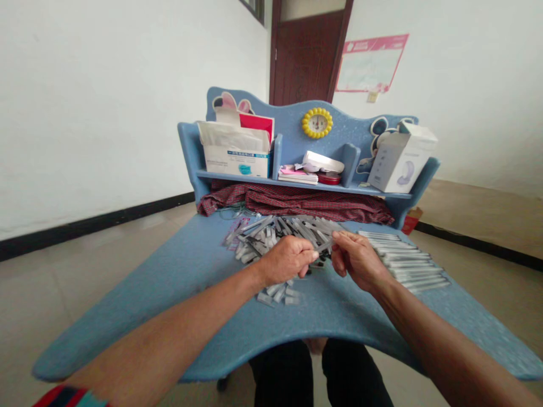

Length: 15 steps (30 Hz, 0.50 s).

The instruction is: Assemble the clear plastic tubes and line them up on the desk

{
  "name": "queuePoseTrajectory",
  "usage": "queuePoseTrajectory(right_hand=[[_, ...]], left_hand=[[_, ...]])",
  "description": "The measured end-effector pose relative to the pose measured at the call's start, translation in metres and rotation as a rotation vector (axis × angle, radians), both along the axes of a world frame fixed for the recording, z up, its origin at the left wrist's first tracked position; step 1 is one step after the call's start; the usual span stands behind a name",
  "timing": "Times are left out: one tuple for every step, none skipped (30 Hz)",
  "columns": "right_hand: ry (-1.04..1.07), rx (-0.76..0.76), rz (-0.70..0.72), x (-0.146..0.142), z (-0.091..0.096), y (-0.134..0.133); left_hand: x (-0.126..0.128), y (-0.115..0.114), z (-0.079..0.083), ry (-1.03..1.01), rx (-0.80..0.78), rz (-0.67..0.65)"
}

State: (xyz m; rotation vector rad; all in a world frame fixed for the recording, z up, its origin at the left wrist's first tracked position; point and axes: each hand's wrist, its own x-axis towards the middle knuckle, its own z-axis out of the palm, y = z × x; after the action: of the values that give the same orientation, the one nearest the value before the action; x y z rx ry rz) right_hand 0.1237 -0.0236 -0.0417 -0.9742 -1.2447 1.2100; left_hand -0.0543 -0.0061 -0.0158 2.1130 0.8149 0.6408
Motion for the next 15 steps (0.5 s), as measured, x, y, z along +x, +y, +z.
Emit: queuePoseTrajectory(right_hand=[[-0.013,0.006,-0.009,0.000,0.000,0.001],[-0.035,0.010,-0.015,0.001,0.000,0.001],[-0.063,0.010,-0.018,0.003,0.001,0.001],[-0.096,0.009,-0.018,0.005,0.002,-0.001],[-0.128,0.009,-0.021,0.007,0.003,-0.003],[-0.149,0.011,-0.027,0.010,0.005,-0.005],[-0.150,0.016,-0.036,0.012,0.006,-0.008],[-0.130,0.017,-0.040,0.013,0.006,-0.012],[-0.094,0.012,-0.038,0.014,0.006,-0.015],[-0.053,0.001,-0.026,0.013,0.005,-0.018],[-0.016,-0.012,-0.006,0.011,0.004,-0.021],[0.011,-0.020,0.014,0.007,0.002,-0.024],[0.029,-0.021,0.027,0.002,0.001,-0.025],[0.040,-0.013,0.031,-0.003,-0.001,-0.027],[0.051,0.001,0.025,-0.008,-0.001,-0.028]], left_hand=[[-0.001,0.001,0.000,0.012,0.007,0.002],[-0.001,0.002,0.000,0.023,0.011,0.003],[-0.001,0.003,0.001,0.034,0.014,0.003],[-0.002,0.003,0.002,0.046,0.011,0.001],[-0.002,0.003,0.003,0.052,0.006,-0.006],[-0.002,0.003,0.004,0.058,-0.003,-0.017],[-0.001,0.002,0.004,0.066,-0.020,-0.026],[-0.001,0.002,0.005,0.066,-0.043,-0.028],[0.000,0.001,0.006,0.059,-0.072,-0.026],[0.001,0.000,0.006,0.048,-0.099,-0.022],[0.002,-0.001,0.006,0.036,-0.120,-0.019],[0.003,-0.002,0.006,0.027,-0.136,-0.020],[0.004,-0.002,0.005,0.021,-0.145,-0.027],[0.005,-0.003,0.005,0.021,-0.150,-0.045],[0.006,-0.004,0.004,0.024,-0.153,-0.071]])
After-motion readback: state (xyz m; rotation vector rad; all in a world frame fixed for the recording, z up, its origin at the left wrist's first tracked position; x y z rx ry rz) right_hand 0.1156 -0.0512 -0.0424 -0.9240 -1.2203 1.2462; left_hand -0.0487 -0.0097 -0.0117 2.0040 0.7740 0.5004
